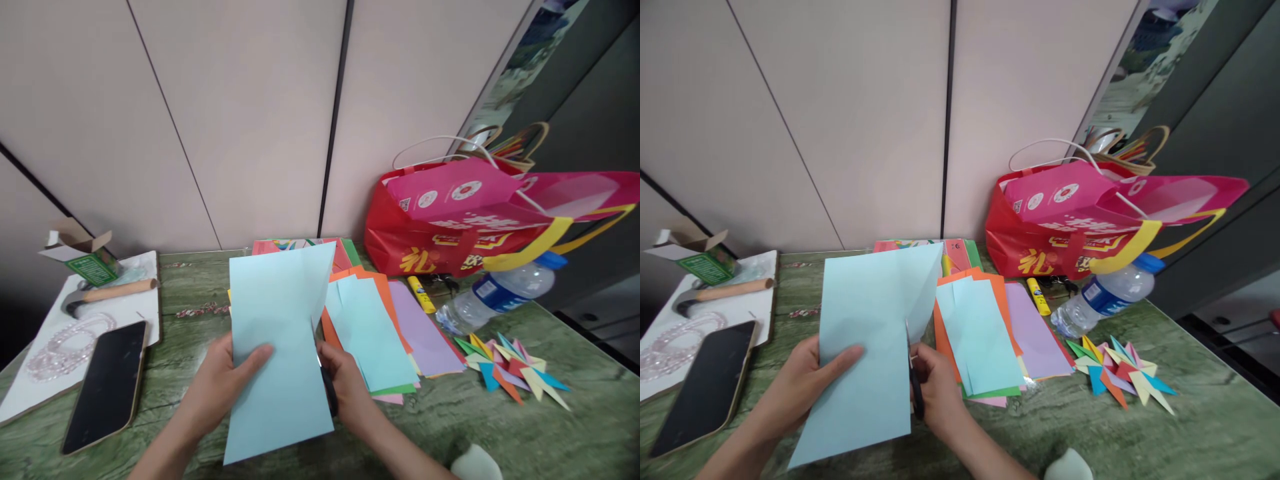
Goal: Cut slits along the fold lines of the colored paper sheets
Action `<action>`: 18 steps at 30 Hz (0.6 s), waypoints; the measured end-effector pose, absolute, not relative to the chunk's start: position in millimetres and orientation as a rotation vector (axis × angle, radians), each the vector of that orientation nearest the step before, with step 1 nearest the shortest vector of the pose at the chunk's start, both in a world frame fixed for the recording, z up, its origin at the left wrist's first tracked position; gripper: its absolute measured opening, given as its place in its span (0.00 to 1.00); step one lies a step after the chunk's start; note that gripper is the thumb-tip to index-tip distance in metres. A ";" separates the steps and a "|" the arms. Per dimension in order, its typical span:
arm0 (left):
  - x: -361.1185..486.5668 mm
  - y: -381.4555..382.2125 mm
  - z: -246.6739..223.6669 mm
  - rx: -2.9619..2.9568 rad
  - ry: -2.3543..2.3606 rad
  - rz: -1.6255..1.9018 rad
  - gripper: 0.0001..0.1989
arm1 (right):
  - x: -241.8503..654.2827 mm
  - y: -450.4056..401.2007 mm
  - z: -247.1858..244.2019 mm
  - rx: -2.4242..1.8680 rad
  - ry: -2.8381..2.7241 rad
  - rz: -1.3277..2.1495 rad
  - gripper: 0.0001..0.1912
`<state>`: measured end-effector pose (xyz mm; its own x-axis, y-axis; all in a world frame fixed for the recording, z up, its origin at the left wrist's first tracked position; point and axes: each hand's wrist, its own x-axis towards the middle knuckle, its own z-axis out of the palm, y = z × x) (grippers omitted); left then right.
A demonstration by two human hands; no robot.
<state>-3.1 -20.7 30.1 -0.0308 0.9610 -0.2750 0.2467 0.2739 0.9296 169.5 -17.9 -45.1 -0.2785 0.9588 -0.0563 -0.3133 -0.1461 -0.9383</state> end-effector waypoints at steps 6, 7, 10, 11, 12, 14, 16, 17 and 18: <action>-3.4 -20.7 29.4 1.171 1.495 0.855 0.15 | 167.3 -16.8 -51.6 -0.895 -0.976 1.694 0.05; -3.2 -20.7 29.8 1.170 1.494 0.853 0.15 | 167.1 -16.7 -51.7 -0.896 -0.961 1.697 0.05; -2.3 -20.8 31.1 1.159 1.500 0.855 0.15 | 167.8 -17.3 -47.6 -0.923 -1.011 1.648 0.04; -1.9 -20.8 31.6 1.156 1.500 0.856 0.15 | 168.2 -17.6 -45.3 -0.925 -1.052 1.624 0.04; -1.6 -20.8 31.9 1.155 1.498 0.855 0.15 | 168.7 -17.7 -43.0 -0.914 -1.091 1.606 0.05; -1.5 -20.8 32.3 1.164 1.483 0.841 0.15 | 169.6 -17.6 -39.1 -0.859 -1.139 1.602 0.08; -2.0 -20.8 32.4 1.182 1.477 0.815 0.14 | 170.2 -16.9 -36.8 -0.808 -1.156 1.607 0.11; -2.4 -20.8 32.4 1.192 1.479 0.801 0.14 | 170.4 -16.6 -36.2 -0.793 -1.160 1.603 0.13; -2.7 -20.7 32.4 1.201 1.482 0.789 0.14 | 170.6 -16.3 -35.7 -0.787 -1.163 1.598 0.13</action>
<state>-2.7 -20.7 32.4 0.0249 0.9523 -0.3043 0.2789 0.2857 0.9168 170.6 -16.3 -35.7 -0.3188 0.9470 0.0398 -0.3288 -0.0712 -0.9417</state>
